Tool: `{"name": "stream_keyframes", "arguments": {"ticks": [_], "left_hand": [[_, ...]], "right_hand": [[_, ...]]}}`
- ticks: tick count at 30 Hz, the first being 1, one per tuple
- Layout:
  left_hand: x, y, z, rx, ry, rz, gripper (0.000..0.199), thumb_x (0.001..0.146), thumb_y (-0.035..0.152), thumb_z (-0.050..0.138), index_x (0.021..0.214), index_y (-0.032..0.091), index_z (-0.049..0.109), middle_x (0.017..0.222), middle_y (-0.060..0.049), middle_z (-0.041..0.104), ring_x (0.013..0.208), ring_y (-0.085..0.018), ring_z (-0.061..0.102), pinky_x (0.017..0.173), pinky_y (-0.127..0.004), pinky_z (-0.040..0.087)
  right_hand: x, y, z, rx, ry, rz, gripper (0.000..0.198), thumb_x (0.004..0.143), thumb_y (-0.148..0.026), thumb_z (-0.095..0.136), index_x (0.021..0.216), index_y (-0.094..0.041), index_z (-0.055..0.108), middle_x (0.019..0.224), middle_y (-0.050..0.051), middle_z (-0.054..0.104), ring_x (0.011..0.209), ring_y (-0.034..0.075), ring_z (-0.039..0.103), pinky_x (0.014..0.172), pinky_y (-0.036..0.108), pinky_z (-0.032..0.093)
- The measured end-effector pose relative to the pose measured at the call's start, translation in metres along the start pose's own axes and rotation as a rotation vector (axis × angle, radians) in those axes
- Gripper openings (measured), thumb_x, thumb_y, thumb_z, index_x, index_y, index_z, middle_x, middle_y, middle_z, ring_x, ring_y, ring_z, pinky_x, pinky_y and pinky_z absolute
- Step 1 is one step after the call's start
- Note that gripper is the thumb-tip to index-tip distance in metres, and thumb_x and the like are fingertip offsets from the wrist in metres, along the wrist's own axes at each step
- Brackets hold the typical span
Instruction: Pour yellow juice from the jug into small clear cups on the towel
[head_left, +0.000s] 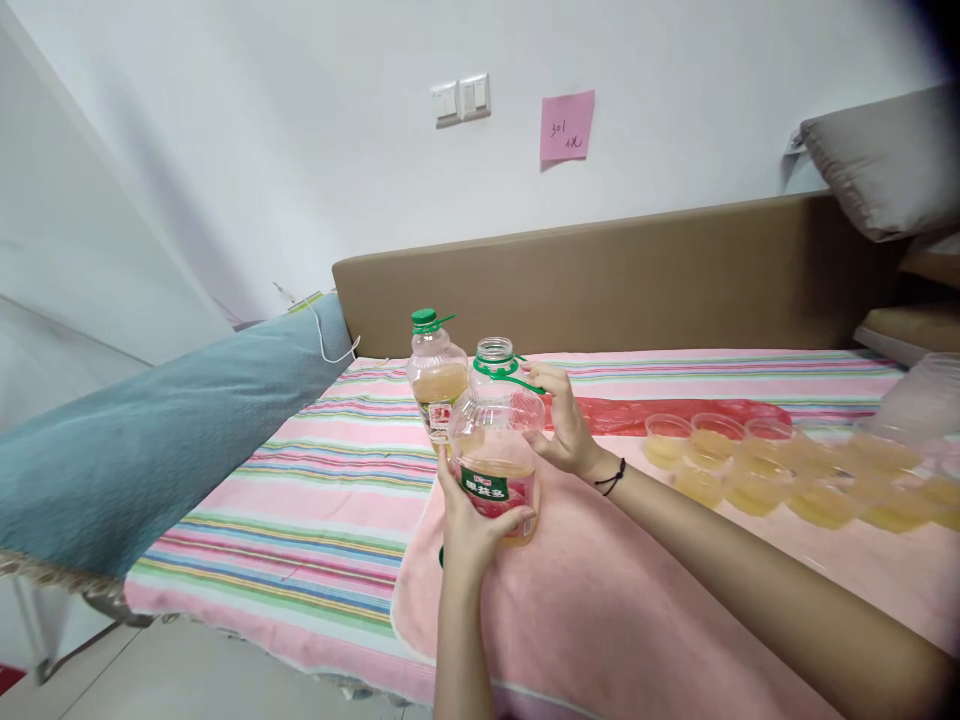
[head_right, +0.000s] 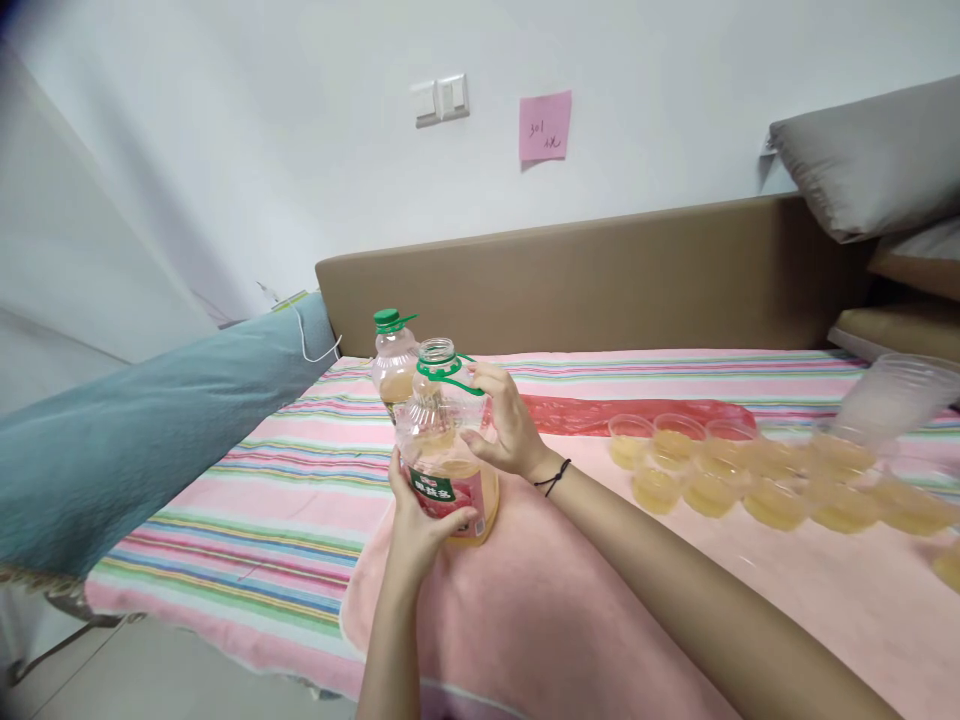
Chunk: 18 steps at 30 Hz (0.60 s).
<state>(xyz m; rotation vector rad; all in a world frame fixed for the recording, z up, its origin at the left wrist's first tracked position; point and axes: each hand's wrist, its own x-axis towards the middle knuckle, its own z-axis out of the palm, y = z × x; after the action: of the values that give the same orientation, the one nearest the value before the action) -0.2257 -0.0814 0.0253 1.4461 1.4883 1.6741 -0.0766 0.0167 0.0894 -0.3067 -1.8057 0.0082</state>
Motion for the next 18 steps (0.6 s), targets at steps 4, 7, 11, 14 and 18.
{"name": "stream_keyframes", "arguments": {"ticks": [4, 7, 11, 14, 18], "left_hand": [[0.005, -0.004, -0.002, -0.028, -0.016, -0.013, 0.113, 0.045, 0.026, 0.088, 0.139, 0.02, 0.024, 0.136, -0.014, 0.046, 0.128, -0.03, 0.049, 0.105, -0.042, 0.042], [0.007, -0.004, -0.001, -0.025, 0.037, -0.009, 0.101, 0.048, 0.026, 0.086, 0.132, 0.019, 0.031, 0.129, -0.012, 0.052, 0.121, -0.029, 0.054, 0.102, -0.042, 0.045], [0.006, 0.007, -0.002, -0.06, 0.068, 0.006, 0.093, 0.048, 0.025, 0.086, 0.127, 0.019, 0.036, 0.123, -0.01, 0.055, 0.118, -0.029, 0.056, 0.101, -0.042, 0.045], [0.0, 0.024, -0.001, -0.123, 0.072, 0.018, 0.096, 0.048, 0.024, 0.086, 0.131, 0.021, 0.036, 0.129, -0.012, 0.052, 0.122, -0.029, 0.053, 0.104, -0.042, 0.043], [-0.015, 0.046, 0.013, -0.333, 0.027, 0.024, 0.101, 0.049, 0.028, 0.087, 0.135, 0.022, 0.035, 0.13, -0.012, 0.054, 0.119, -0.03, 0.057, 0.099, -0.04, 0.046]], "right_hand": [[0.002, 0.001, 0.02, 0.004, 0.112, 0.027, 0.045, 0.088, -0.054, 0.041, 0.123, -0.026, 0.034, 0.121, 0.013, 0.044, 0.119, 0.033, 0.046, 0.099, 0.058, 0.041], [0.007, 0.0, 0.031, 0.062, 0.129, 0.028, 0.044, 0.088, -0.051, 0.041, 0.124, -0.025, 0.036, 0.123, 0.013, 0.044, 0.121, 0.032, 0.045, 0.101, 0.056, 0.04], [0.019, -0.008, 0.032, 0.117, 0.139, 0.025, 0.044, 0.087, -0.047, 0.046, 0.124, -0.025, 0.04, 0.124, 0.012, 0.045, 0.119, 0.031, 0.045, 0.101, 0.054, 0.039], [0.034, -0.024, 0.021, 0.108, 0.132, 0.027, 0.041, 0.085, -0.042, 0.048, 0.122, -0.024, 0.041, 0.123, 0.011, 0.045, 0.119, 0.03, 0.045, 0.101, 0.052, 0.039], [0.06, -0.055, -0.008, 0.044, 0.026, 0.004, 0.037, 0.082, -0.037, 0.054, 0.116, -0.025, 0.045, 0.119, 0.009, 0.045, 0.116, 0.028, 0.046, 0.1, 0.049, 0.04]]}}
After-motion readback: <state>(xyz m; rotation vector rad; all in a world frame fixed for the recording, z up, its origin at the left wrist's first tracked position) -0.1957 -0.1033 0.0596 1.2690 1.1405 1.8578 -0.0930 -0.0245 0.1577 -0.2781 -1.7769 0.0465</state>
